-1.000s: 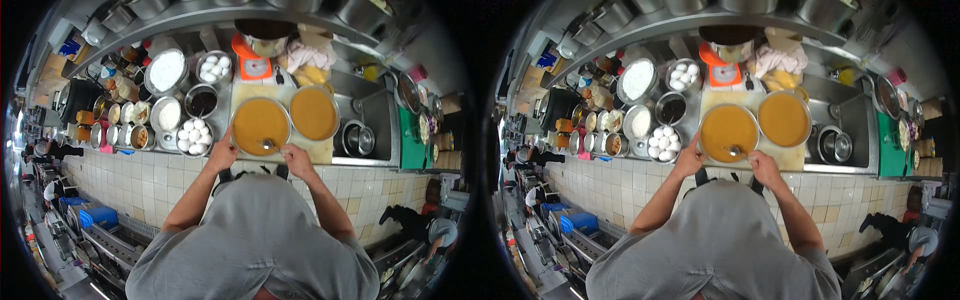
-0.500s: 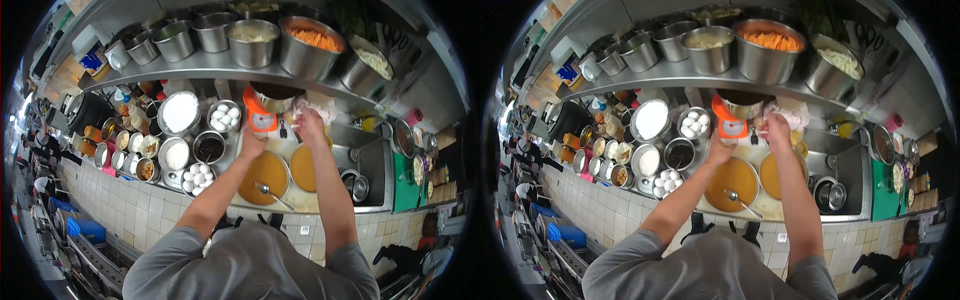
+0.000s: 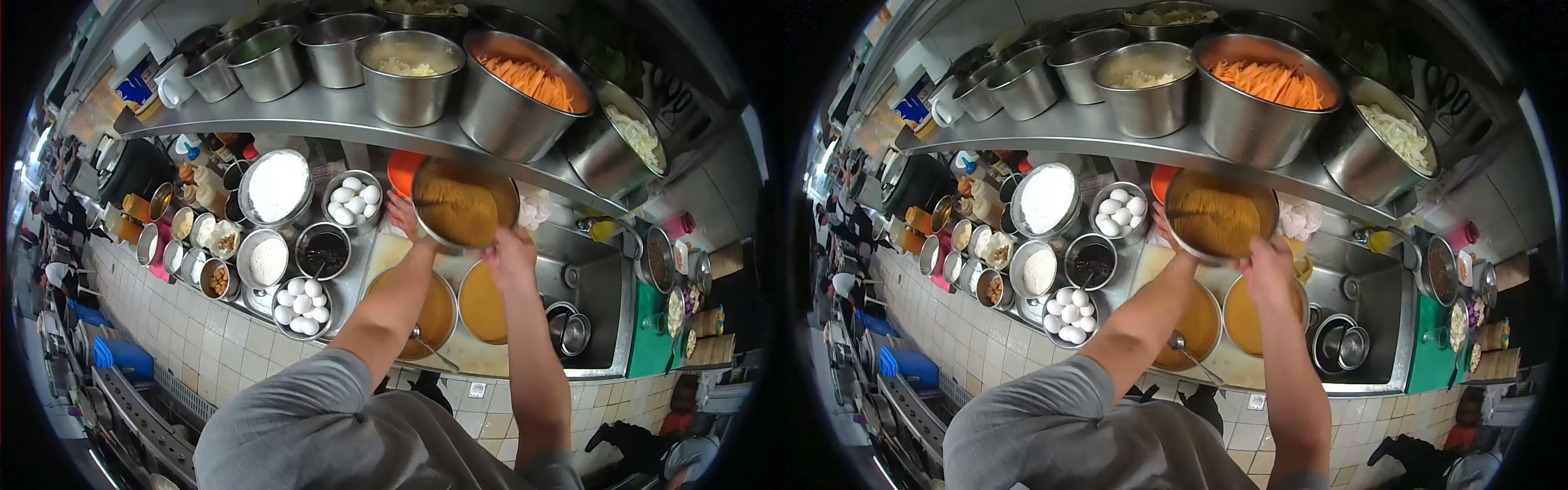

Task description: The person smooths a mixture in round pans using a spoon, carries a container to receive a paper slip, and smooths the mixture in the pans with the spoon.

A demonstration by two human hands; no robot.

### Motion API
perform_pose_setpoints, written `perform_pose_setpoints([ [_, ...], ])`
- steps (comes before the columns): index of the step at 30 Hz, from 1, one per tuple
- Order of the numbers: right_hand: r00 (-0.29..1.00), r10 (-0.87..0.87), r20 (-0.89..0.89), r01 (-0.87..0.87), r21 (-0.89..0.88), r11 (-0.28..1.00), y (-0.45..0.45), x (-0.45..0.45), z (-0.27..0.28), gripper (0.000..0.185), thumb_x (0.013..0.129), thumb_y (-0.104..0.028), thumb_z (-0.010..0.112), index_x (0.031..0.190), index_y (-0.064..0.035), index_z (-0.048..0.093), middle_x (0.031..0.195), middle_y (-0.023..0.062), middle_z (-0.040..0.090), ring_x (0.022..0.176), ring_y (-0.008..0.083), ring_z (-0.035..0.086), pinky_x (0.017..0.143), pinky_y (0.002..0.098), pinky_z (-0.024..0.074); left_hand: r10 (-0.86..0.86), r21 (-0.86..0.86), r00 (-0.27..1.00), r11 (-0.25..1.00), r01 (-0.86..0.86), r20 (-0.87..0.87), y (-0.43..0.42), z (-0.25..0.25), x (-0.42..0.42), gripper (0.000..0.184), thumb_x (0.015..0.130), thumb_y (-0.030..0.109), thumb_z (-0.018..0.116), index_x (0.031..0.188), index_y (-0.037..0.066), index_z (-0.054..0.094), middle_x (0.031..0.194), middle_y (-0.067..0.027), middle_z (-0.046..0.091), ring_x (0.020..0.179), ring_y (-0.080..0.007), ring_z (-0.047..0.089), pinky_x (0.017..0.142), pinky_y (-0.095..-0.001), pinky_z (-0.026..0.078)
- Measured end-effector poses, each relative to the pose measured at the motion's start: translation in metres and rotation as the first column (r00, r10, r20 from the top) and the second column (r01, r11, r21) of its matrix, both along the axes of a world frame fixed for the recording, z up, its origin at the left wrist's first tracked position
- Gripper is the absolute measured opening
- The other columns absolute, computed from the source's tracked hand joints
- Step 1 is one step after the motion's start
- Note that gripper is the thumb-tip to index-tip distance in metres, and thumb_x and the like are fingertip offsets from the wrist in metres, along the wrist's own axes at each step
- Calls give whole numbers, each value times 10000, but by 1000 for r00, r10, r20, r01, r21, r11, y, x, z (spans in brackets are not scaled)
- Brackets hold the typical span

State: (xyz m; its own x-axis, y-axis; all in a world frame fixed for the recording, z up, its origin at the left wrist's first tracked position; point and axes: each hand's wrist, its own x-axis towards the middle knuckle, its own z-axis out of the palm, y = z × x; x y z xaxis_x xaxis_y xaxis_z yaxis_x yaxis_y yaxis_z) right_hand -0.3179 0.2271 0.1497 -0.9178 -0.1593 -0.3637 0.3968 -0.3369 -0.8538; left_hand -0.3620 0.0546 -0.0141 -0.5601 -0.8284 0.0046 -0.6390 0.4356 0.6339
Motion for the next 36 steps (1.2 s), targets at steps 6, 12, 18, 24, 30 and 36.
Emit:
perform_pose_setpoints([
  [6,988,-152,38,155,-73,985,98,109,18,357,1004,13,624,1358,-21,651,1217,111,751,968,224,762,685,384,657,-38,30,989,999,34,141,-16,24,-3,1232,677,528,925,1647,40,343,1632,-194,327,1473,-432,386,1138,-688,431],
  [12,965,-261,31,261,2,965,187,165,4,321,1004,28,589,1314,-15,661,1205,108,750,999,199,754,727,323,613,-95,88,995,991,97,-20,-14,55,27,1174,674,482,932,1633,83,384,1636,-240,307,1462,-435,384,1143,-632,451],
  [18,959,-281,30,280,22,960,194,155,-7,334,997,59,575,1314,-23,634,1166,86,745,952,161,727,777,294,594,-310,-48,877,948,315,-367,-8,70,79,873,672,390,954,1435,102,642,1444,-214,593,1347,-432,542,1130,-558,489],
  [24,998,-64,-24,63,-61,996,102,94,-5,158,998,-29,652,1148,-73,632,1065,75,712,888,214,720,708,468,675,-187,138,518,839,526,-835,-38,144,214,653,752,13,926,1343,-17,651,1325,-128,718,1228,-276,696,1061,-424,565],
  [30,999,-5,39,5,-19,1000,-30,6,-96,178,980,-25,669,1124,-62,571,891,91,620,700,227,652,710,521,697,-5,115,645,983,144,-764,-160,177,387,602,778,-24,900,1320,4,638,1214,-79,725,1095,-210,723,959,-367,595],
  [36,998,15,64,-17,29,999,-76,-53,-170,194,1025,-62,626,1211,-22,583,972,155,679,798,276,684,804,527,692,395,-161,754,824,-543,-525,-318,201,577,385,696,126,951,899,63,630,799,7,637,710,-137,608,685,-334,527],
])
